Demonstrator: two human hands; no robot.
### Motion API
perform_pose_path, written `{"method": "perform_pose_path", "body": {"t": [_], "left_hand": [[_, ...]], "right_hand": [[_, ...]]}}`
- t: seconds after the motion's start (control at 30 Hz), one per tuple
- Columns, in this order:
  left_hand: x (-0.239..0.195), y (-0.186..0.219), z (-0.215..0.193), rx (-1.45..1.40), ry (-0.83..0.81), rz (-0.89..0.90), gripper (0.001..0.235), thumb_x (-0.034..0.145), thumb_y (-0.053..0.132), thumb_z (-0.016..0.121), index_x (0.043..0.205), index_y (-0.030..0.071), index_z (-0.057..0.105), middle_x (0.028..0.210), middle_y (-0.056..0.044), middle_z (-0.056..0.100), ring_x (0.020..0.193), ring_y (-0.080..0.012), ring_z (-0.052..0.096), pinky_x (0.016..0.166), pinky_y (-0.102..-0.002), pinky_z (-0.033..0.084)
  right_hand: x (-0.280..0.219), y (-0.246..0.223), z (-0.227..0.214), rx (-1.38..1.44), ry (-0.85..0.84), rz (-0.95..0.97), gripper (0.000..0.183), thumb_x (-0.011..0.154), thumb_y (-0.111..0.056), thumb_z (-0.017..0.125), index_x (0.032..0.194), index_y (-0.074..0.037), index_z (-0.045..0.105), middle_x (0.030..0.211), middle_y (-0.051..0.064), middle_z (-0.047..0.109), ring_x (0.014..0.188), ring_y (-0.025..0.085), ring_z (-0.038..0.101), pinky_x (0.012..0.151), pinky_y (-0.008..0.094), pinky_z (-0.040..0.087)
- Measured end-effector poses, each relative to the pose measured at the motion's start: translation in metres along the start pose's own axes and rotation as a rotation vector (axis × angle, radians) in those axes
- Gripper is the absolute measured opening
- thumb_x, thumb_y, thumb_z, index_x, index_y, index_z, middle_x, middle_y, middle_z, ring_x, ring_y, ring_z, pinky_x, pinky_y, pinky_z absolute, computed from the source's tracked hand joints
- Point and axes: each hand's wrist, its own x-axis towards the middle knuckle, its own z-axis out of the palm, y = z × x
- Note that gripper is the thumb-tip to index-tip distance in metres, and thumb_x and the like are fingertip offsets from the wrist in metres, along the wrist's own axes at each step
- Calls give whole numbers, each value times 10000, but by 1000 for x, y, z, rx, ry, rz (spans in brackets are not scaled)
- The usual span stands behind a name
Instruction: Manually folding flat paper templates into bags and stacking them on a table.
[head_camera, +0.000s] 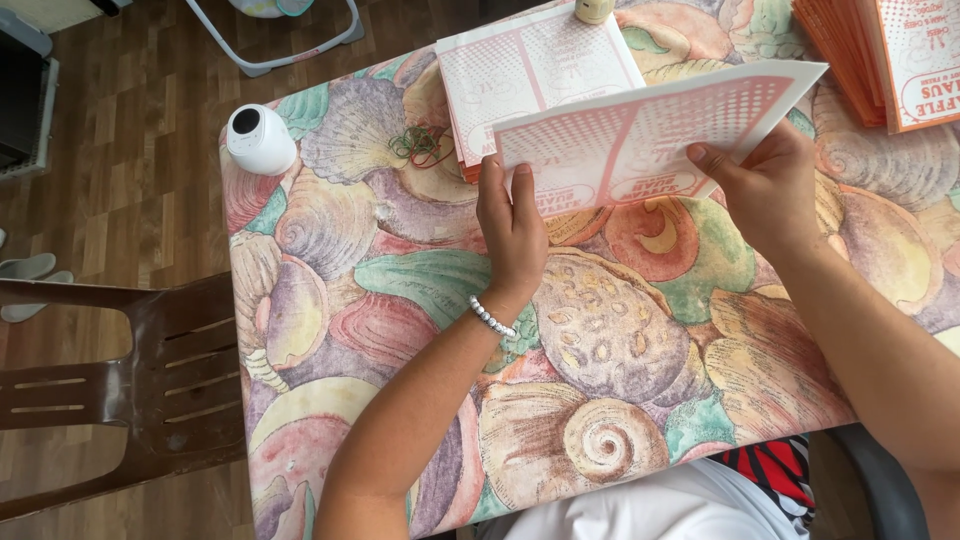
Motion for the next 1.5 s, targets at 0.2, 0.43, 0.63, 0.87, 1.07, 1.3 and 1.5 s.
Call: {"method": "perform_pose_path", "body": {"t": [0.2,0.43,0.63,0.87,1.07,1.3,1.5], "left_hand": [[0,-10,1,1,-21,-53,225,1056,203,436,852,129,375,772,18,378,715,-122,328,671,-343,319],[2,-2,-2,41,13,39,223,1050,182,449,841,127,394,756,20,420,704,-114,356,655,-314,325],[2,-6,-3,22,41,68,145,1034,162,507,1079,40,570,1032,-72,545,977,-211,564,905,-366,487],[12,-7,-13,-29,-73,35,312,1044,307,515,806,157,381,723,65,401,720,-68,386,695,-253,353],[14,-5,-15,-128,-147,1,189,1041,306,527,958,139,498,885,16,546,848,-108,505,794,-275,423],[13,-15,-11,-46,-86,44,196,1070,238,485,910,132,447,843,11,459,845,-116,494,809,-302,456],[9,-13,-10,-70,-90,-84,190,1061,263,500,1127,90,543,1071,-59,652,1004,-177,620,913,-343,507]], "right_hand": [[1,-8,0,11,-61,35,235,1009,-84,751,1208,-15,648,1206,100,708,1130,217,692,977,374,615],[0,-5,-1,-6,-40,71,141,1025,-87,751,1134,-37,677,1150,58,722,1076,163,691,940,342,604],[-1,-11,-1,-60,-71,48,235,1019,-101,744,1217,-13,653,1209,105,711,1130,239,698,959,398,614],[-1,-8,-4,-80,-55,65,139,1030,-105,762,1135,-37,702,1142,58,725,1076,160,683,909,341,587],[3,-2,-5,58,-110,43,240,1009,-81,734,1224,-23,642,1234,94,704,1148,197,689,1022,370,612],[2,-7,-4,71,-78,-6,218,1034,-31,716,1237,-6,641,1252,96,701,1129,184,683,1002,352,621],[1,-12,0,76,-117,-57,256,1071,7,646,1315,20,570,1303,128,664,1196,236,654,1046,385,588]]}}
